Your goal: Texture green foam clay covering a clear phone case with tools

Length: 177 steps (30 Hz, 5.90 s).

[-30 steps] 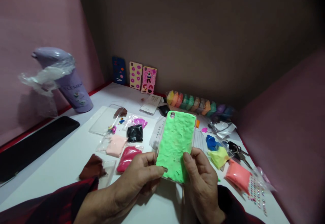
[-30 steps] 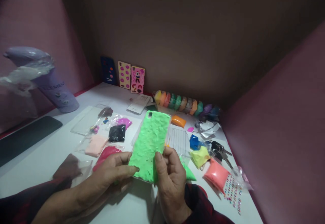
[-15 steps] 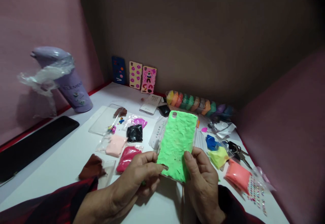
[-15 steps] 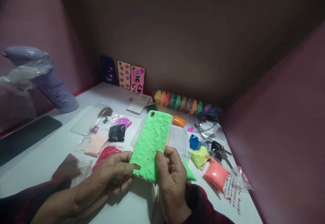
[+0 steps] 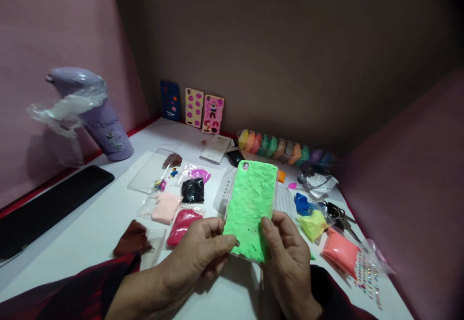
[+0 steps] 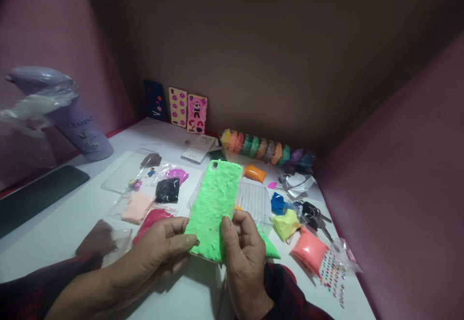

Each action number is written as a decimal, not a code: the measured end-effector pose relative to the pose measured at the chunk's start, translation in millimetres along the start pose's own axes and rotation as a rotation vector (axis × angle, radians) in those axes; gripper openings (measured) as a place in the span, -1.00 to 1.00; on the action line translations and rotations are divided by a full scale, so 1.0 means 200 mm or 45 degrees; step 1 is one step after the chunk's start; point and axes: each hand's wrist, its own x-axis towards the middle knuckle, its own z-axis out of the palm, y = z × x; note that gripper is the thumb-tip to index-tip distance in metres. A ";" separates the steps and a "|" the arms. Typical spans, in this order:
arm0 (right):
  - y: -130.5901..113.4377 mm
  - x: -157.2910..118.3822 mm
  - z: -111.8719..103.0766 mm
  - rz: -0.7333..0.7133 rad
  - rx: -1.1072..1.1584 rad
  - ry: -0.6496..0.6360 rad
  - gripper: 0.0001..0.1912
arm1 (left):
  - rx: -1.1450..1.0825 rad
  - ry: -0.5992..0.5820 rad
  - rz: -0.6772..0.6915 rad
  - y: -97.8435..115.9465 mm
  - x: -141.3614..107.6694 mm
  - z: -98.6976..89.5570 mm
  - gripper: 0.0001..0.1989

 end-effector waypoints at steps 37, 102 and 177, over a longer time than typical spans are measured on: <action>-0.02 0.01 0.00 0.028 0.087 0.018 -0.87 | -0.107 0.012 0.000 0.03 -0.01 0.00 -0.84; -0.01 0.04 0.00 0.056 0.157 0.094 -0.86 | -0.171 0.049 -0.025 0.03 0.00 0.01 -0.83; -0.01 0.03 0.00 0.135 0.117 0.087 -0.77 | -0.221 0.111 -0.049 0.05 -0.05 0.02 -0.79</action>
